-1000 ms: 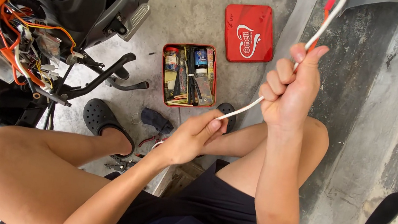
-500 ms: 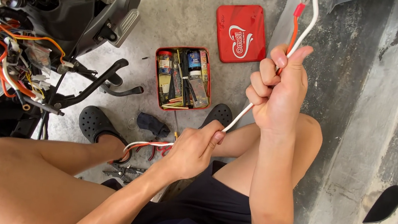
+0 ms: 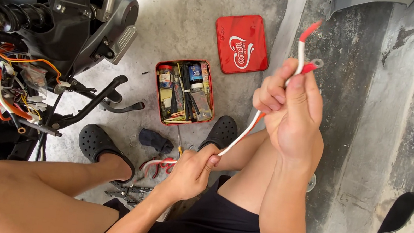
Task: The person sits on the floor and works on the motorcycle's electrical system, stripping the insulation from white and orange wires using pliers. They then select a small connector from a plastic box and attach it to the prepared wire ends.
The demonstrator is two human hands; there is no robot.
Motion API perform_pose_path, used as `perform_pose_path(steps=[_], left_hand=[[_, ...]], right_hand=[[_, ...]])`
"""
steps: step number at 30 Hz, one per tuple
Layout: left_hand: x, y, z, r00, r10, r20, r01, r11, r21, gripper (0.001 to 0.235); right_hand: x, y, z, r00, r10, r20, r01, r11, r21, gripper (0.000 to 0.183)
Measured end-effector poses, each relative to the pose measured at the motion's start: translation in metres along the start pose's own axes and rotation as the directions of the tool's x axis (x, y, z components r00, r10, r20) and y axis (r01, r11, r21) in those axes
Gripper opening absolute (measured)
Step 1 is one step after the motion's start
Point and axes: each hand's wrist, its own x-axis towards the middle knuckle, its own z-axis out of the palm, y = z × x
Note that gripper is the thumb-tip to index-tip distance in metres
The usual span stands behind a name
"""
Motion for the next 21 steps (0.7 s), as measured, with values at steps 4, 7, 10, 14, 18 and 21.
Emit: perform_pose_path(steps=[4,7,10,14,18,21], left_hand=[[-0.004,-0.002,-0.002,0.993,0.105,-0.058,-0.103,0.993,0.051,0.014],[-0.004,0.007,-0.01,0.984,0.161,-0.076,-0.155,0.984,0.083,0.02],[-0.001,0.023,-0.022,0.989,0.142,-0.041,-0.14,0.989,0.049,0.026],[0.001,0.03,-0.028,0.989,0.136,0.062,-0.131,0.987,-0.089,0.024],[0.009,0.054,-0.036,0.998,0.061,0.011,-0.059,0.992,-0.109,0.024],[0.014,0.076,-0.043,0.998,0.037,-0.053,-0.045,0.988,-0.15,0.021]], right_hand=[[-0.001,0.004,0.001,1.0,0.006,-0.017,-0.005,0.999,0.054,0.018],[-0.005,0.011,-0.001,1.0,0.008,0.03,-0.012,0.99,0.139,0.018],[-0.01,0.019,0.003,0.999,0.014,0.035,-0.022,0.975,0.223,0.019],[-0.015,0.026,0.018,0.998,0.053,0.044,-0.061,0.97,0.236,0.017],[-0.019,0.032,0.031,0.994,0.095,0.057,-0.103,0.979,0.173,0.017],[-0.022,0.033,0.034,0.995,-0.003,0.103,-0.004,0.997,0.074,0.02]])
